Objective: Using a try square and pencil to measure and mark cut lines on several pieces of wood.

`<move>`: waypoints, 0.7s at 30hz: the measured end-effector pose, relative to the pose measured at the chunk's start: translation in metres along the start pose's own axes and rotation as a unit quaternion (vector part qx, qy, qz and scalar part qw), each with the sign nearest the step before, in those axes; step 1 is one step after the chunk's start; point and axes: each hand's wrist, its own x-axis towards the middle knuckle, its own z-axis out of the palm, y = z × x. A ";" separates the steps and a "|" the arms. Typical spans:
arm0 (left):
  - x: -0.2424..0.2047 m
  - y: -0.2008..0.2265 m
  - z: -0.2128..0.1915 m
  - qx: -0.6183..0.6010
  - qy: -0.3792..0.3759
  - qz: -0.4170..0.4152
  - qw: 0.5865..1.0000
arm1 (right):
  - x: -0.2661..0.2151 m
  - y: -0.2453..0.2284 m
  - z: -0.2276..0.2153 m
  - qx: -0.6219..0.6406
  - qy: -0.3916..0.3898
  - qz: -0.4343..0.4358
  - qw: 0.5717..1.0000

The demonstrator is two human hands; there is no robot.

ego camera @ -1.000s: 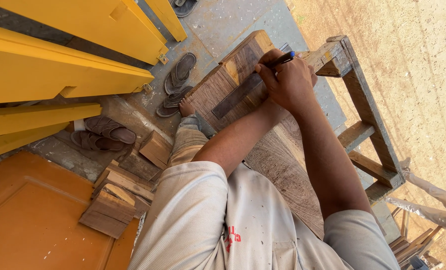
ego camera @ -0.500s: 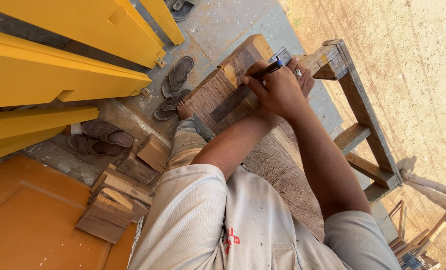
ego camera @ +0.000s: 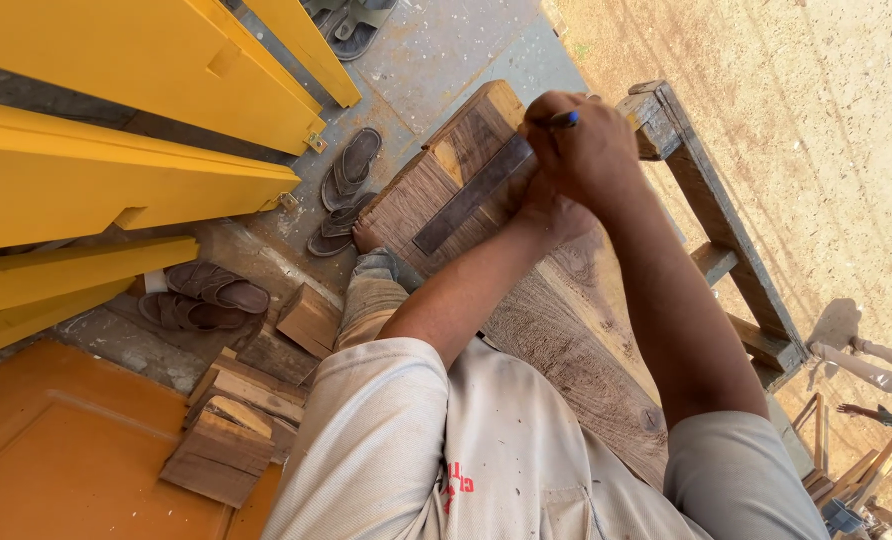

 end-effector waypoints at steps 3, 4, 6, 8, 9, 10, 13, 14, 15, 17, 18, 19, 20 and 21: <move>0.004 -0.001 -0.008 -0.070 -0.074 -0.043 0.994 | -0.014 -0.024 0.004 -0.004 -0.062 -0.098 0.993; 0.006 0.001 -0.001 -0.070 -0.074 -0.043 0.994 | -0.009 -0.016 0.006 -0.005 -0.061 -0.098 0.993; 0.004 0.006 0.015 -0.053 0.026 -0.053 0.997 | -0.003 -0.002 0.012 0.048 -0.082 -0.029 0.995; 0.005 0.007 0.027 -0.043 0.077 -0.062 0.994 | 0.002 0.018 0.019 0.023 -0.039 -0.010 0.999; 0.007 0.008 0.031 -0.032 0.131 -0.067 0.989 | 0.006 0.029 0.021 -0.004 0.007 0.012 1.000; 0.007 0.007 0.031 -0.031 0.132 -0.068 0.988 | 0.004 0.029 0.025 -0.005 0.008 0.011 1.000; 0.009 0.012 0.031 -0.019 0.120 -0.050 0.991 | -0.003 0.030 0.028 -0.095 0.077 -0.191 0.974; 0.011 0.013 0.033 -0.026 0.067 -0.061 0.996 | -0.003 0.027 0.023 -0.038 0.064 -0.138 0.988; 0.011 0.015 0.034 -0.033 0.012 -0.072 0.997 | -0.004 0.024 0.018 0.020 0.050 -0.084 0.995; 0.024 0.023 0.038 -0.065 -0.077 -0.132 0.986 | -0.007 0.013 0.023 -0.006 0.050 -0.098 0.994; 0.032 0.027 0.038 -0.095 -0.162 -0.189 0.964 | -0.008 0.008 0.024 -0.035 0.052 -0.111 0.992; 0.016 0.013 0.023 -0.094 -0.160 -0.187 0.965 | -0.016 -0.002 0.025 -0.036 0.055 -0.110 0.992; -0.001 -0.001 0.008 -0.034 -0.041 -0.142 0.988 | -0.023 -0.013 0.026 -0.040 0.021 -0.146 0.988; -0.019 -0.015 -0.006 0.028 0.077 -0.093 0.992 | -0.032 -0.025 0.029 -0.041 -0.013 -0.181 0.983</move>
